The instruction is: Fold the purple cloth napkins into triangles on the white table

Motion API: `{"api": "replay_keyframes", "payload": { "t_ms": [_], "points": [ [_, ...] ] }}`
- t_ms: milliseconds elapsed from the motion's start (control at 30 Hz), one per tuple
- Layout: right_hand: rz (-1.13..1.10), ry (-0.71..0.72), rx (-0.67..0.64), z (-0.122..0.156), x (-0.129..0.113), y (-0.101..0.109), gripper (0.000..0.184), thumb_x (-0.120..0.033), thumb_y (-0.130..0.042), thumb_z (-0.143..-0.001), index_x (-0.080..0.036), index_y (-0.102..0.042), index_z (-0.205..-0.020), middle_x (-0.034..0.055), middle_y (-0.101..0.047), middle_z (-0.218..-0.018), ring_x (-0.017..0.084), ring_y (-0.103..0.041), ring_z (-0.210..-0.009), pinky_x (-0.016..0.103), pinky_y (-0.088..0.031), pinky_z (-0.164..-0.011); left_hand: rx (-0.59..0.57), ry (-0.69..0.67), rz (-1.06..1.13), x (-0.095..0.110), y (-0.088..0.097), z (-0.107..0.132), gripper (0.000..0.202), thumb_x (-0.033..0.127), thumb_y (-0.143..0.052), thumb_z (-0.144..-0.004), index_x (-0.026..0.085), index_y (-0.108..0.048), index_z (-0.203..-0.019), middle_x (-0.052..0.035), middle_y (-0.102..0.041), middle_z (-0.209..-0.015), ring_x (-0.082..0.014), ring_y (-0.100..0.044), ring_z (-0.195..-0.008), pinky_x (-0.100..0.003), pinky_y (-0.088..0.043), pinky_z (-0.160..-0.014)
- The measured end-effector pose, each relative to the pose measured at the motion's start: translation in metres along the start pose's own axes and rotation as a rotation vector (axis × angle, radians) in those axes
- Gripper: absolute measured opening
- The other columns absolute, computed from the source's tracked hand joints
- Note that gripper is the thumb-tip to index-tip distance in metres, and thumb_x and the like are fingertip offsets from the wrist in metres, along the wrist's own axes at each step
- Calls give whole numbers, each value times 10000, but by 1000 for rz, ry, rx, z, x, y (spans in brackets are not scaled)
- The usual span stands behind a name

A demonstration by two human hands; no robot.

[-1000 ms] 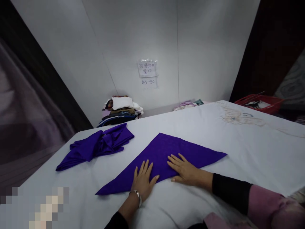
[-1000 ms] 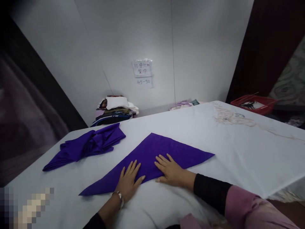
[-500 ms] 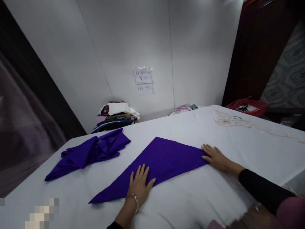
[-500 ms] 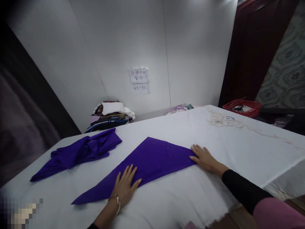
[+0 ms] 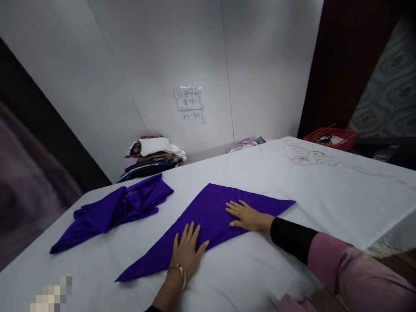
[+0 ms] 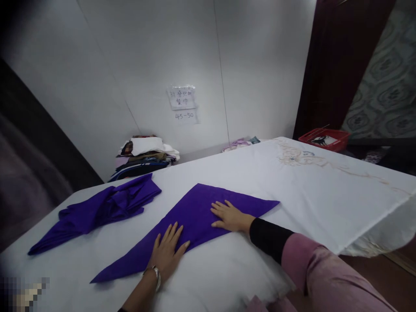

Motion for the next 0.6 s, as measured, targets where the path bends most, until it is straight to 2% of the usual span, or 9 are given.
{"api": "replay_keyframes", "payload": {
  "t_ms": [100,233,367,433,467,600],
  "points": [
    [33,-108,47,8,31,5,733,-668,-233,-863,-207,-218,-1433,85,-162,-1495,250,-97,-1369,478,-43,-1087,0,-9,-1,0,0,0,628,562,-316,-866,218,-304,-1392,-51,-208,-1485,-248,-130,-1371,-521,-105,-1090],
    [126,-238,99,31,74,16,732,-664,-199,-869,-190,-247,-1425,106,-196,-1484,249,-135,-1363,484,-91,-1084,14,-14,-4,0,-1,0,622,557,-315,-867,217,-313,-1389,-54,-216,-1483,-249,-139,-1370,-521,-103,-1090],
    [209,-403,141,54,96,25,732,-658,-198,-869,-178,-277,-1416,126,-240,-1470,273,-168,-1354,503,-138,-1073,23,-15,20,1,0,1,625,566,-318,-864,221,-321,-1385,-62,-232,-1479,-256,-147,-1368,-532,-106,-1085],
    [217,-421,173,54,86,25,732,-653,-209,-870,-173,-267,-1420,127,-231,-1473,282,-143,-1358,514,-133,-1072,23,-21,39,2,2,3,626,569,-319,-865,219,-324,-1383,-66,-243,-1476,-258,-149,-1367,-532,-109,-1084],
    [209,-386,185,50,73,23,728,-649,-214,-872,-176,-251,-1425,121,-214,-1479,280,-126,-1361,514,-124,-1075,23,-24,47,3,3,4,627,572,-319,-865,220,-324,-1383,-67,-247,-1476,-256,-149,-1367,-529,-108,-1086],
    [140,-41,148,21,-10,-1,689,-626,-250,-881,-222,-199,-1437,80,-179,-1492,259,-114,-1365,498,-88,-1088,26,-22,65,6,5,9,634,592,-305,-862,234,-315,-1385,-63,-239,-1482,-249,-138,-1370,-521,-101,-1090]
  ]
}}
Point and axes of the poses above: each hand's wrist, its own z-axis away from the middle knuckle, its own y-axis out of the back of the hand, x = y × z, the point moved 6 cm from there along -z, towards the middle knuckle
